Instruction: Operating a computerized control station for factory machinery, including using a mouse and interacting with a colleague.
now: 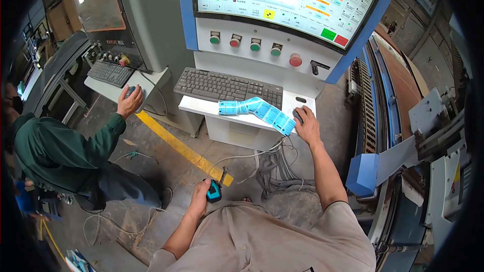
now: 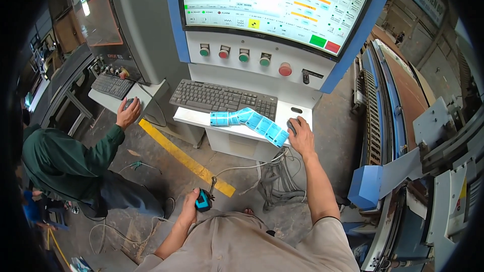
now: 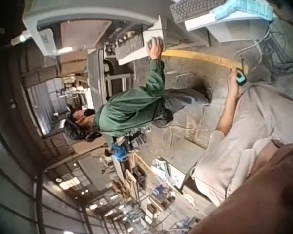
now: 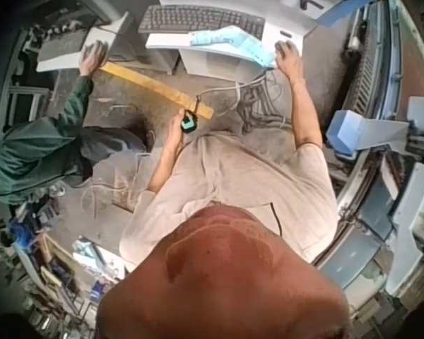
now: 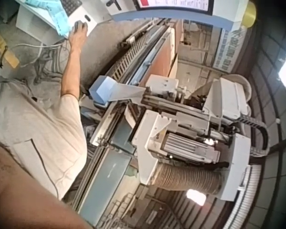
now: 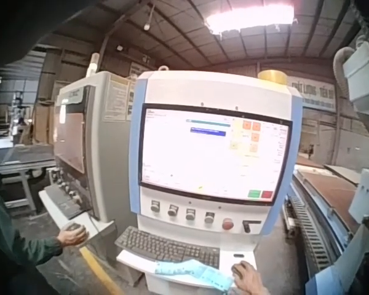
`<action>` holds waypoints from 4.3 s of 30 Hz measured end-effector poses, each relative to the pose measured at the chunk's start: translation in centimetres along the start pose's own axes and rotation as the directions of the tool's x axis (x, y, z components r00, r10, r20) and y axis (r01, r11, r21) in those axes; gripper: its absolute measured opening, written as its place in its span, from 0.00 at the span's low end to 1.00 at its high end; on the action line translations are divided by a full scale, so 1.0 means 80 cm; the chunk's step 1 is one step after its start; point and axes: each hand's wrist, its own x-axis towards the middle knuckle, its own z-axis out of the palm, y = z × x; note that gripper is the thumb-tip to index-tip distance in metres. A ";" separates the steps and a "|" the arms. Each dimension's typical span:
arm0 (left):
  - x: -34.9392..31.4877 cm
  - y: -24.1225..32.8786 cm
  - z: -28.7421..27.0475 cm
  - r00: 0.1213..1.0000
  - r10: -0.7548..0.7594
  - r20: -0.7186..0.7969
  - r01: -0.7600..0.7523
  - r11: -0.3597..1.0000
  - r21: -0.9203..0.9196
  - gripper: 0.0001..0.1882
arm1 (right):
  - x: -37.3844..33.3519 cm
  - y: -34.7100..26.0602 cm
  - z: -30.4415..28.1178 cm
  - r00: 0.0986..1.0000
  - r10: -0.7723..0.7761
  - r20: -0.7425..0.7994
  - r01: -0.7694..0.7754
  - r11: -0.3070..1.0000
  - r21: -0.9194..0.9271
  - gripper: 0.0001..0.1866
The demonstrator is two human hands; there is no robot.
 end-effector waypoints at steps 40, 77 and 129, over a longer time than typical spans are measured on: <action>0.005 -0.003 -0.004 1.000 -0.004 0.027 0.005 1.000 -0.025 0.23 | -0.001 -0.004 -0.003 1.000 0.006 -0.001 -0.006 1.000 -0.012 0.25; 0.011 -0.008 -0.008 0.998 -0.043 0.056 0.044 0.999 -0.023 0.21 | -0.002 0.000 0.005 0.997 0.076 0.011 -0.076 0.997 0.010 0.28; -0.015 -0.028 -0.006 0.903 -0.427 0.053 0.419 0.901 0.113 0.35 | 0.006 -0.003 -0.007 0.999 0.012 -0.049 -0.010 0.999 0.044 0.26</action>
